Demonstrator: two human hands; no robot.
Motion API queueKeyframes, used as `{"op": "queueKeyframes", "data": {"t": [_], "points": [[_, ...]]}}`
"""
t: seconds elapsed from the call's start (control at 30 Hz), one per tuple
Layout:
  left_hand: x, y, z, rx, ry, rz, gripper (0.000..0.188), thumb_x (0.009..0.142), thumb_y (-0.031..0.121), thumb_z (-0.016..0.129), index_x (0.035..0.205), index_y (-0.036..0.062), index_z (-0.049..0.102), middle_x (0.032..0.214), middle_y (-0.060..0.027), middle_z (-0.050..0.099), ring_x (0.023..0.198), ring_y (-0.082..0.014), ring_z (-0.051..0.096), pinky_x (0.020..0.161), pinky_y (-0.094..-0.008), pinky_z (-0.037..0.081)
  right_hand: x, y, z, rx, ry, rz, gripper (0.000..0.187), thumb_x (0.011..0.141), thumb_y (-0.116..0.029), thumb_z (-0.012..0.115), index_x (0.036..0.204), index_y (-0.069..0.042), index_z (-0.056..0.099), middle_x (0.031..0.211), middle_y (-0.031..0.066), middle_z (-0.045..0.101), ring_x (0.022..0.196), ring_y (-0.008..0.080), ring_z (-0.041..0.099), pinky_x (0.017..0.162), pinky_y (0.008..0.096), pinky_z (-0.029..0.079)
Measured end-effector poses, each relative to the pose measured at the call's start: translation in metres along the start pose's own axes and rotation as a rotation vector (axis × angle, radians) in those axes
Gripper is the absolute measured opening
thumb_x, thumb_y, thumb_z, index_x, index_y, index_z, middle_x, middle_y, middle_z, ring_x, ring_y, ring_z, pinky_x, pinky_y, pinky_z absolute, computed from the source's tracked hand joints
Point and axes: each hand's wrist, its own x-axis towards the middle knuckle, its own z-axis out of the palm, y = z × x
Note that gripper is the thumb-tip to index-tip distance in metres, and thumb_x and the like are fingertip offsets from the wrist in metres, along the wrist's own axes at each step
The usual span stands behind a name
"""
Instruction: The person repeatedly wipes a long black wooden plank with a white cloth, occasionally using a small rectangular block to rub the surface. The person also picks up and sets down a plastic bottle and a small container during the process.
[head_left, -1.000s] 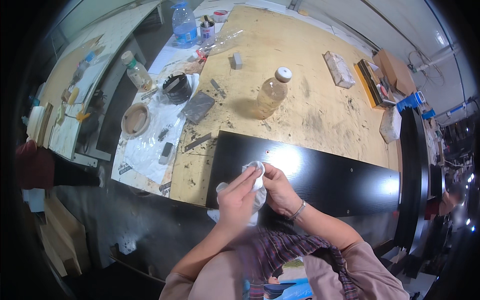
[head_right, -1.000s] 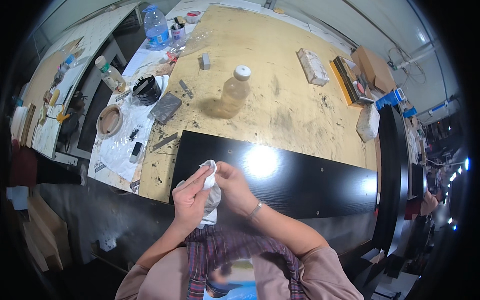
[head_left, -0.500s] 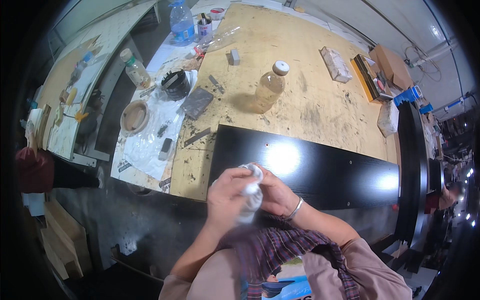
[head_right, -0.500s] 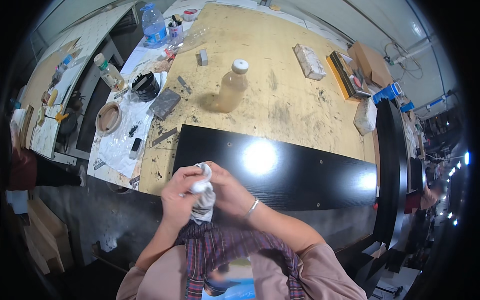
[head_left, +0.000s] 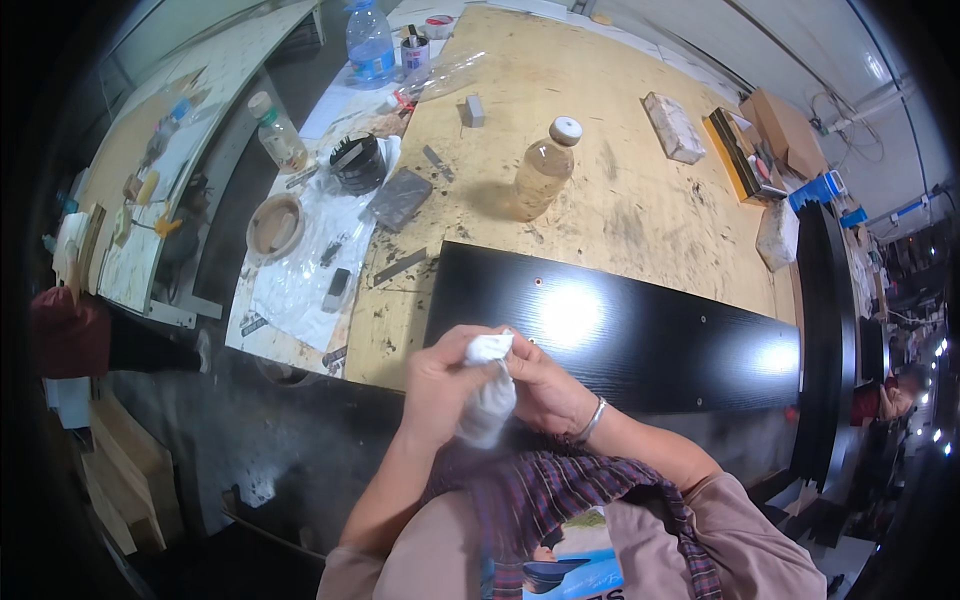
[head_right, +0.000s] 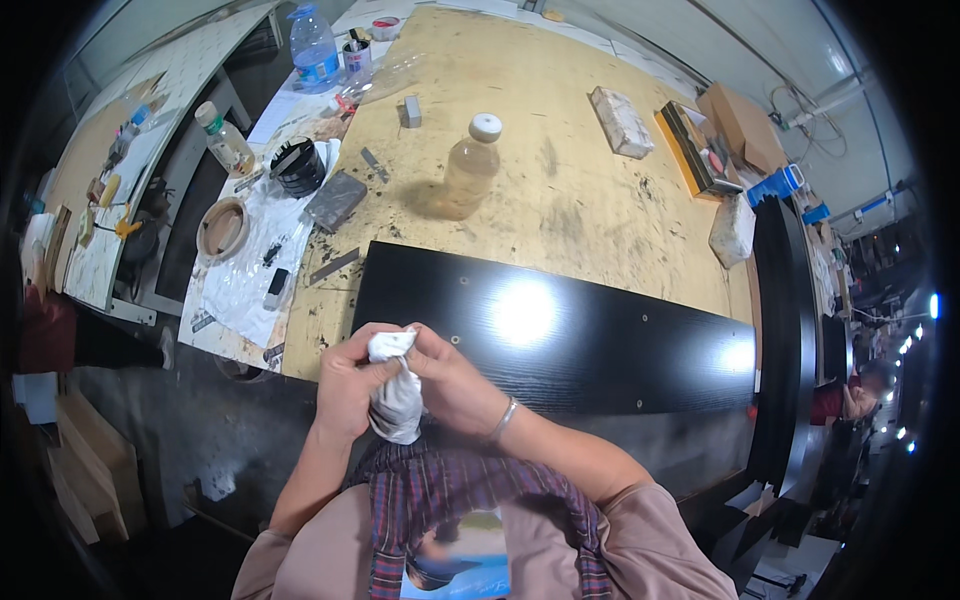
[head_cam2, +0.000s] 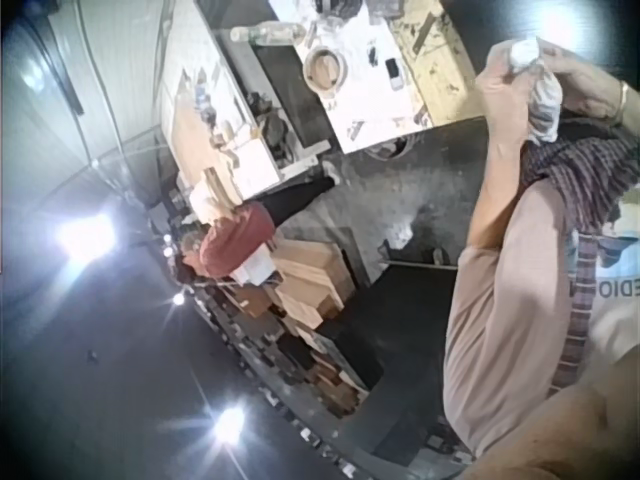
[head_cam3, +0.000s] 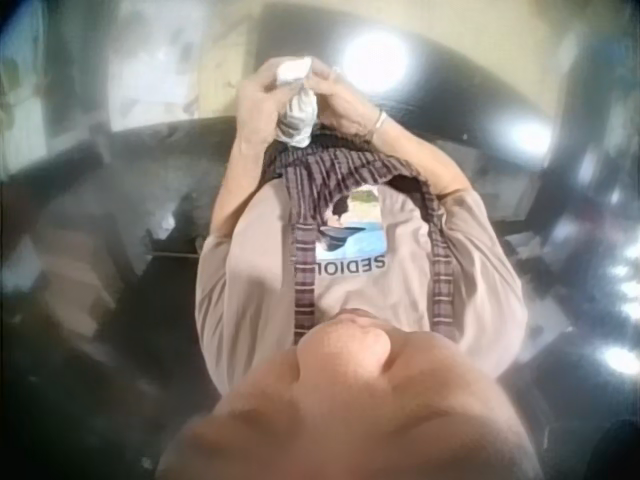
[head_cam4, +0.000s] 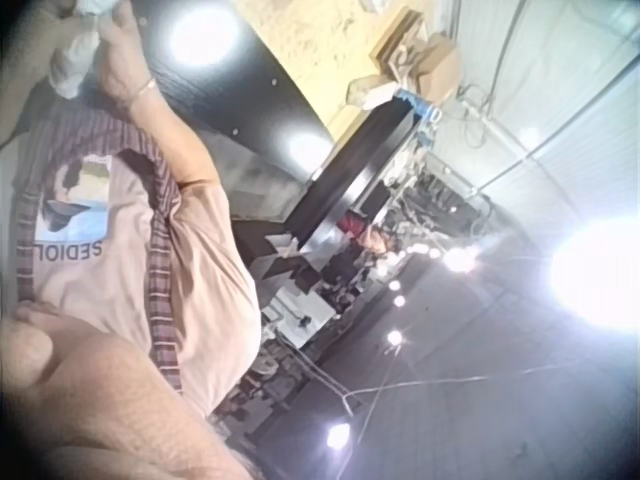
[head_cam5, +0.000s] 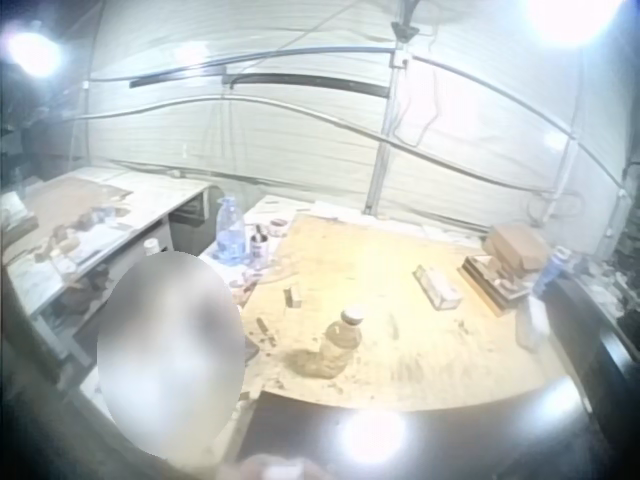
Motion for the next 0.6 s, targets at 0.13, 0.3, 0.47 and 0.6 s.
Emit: {"op": "queueKeyframes", "data": {"t": [0.13,0.3,0.47,0.6], "points": [[-0.005,-0.004,0.002,0.182,-0.001,0.129,0.013,0.088,-0.005,0.069,0.101,-0.0024,0.072,0.090,-0.0022,0.068,0.083,-0.0097,0.064,0.076,-0.0239,0.051,-0.001,0.001,-0.010,-0.120,-0.019,0.005,0.029,0.099,-0.025,0.069,0.120,-0.011,0.055,0.115,0.0000,0.063,0.112,0.0123,0.060,0.098,0.0321,0.049],[-0.001,-0.003,-0.006,-0.091,0.013,-0.174,0.011,0.089,-0.005,0.068,0.099,-0.0029,0.070,0.090,-0.0049,0.070,0.081,-0.0106,0.065,0.074,-0.0257,0.053,-0.005,0.003,-0.008,-0.152,-0.038,-0.008,0.024,0.099,-0.020,0.068,0.117,-0.010,0.055,0.111,0.0013,0.065,0.106,0.0130,0.064,0.092,0.0322,0.053],[-0.009,0.004,0.016,0.328,0.010,0.233,0.021,0.087,-0.005,0.072,0.108,-0.0038,0.069,0.099,-0.0040,0.068,0.089,-0.0105,0.064,0.079,-0.0247,0.052,-0.006,-0.009,0.011,0.063,0.058,0.095,0.022,0.098,-0.018,0.070,0.113,-0.010,0.055,0.109,0.0018,0.065,0.104,0.0123,0.065,0.091,0.0313,0.054],[-0.008,-0.002,0.017,0.321,-0.007,0.219,0.024,0.085,-0.005,0.073,0.109,-0.0034,0.069,0.098,-0.0034,0.068,0.087,-0.0101,0.064,0.078,-0.0239,0.051,-0.008,-0.008,-0.007,-0.024,-0.071,0.013,0.028,0.096,-0.021,0.072,0.114,-0.010,0.054,0.111,0.0013,0.063,0.106,0.0115,0.064,0.091,0.0310,0.054]]}}
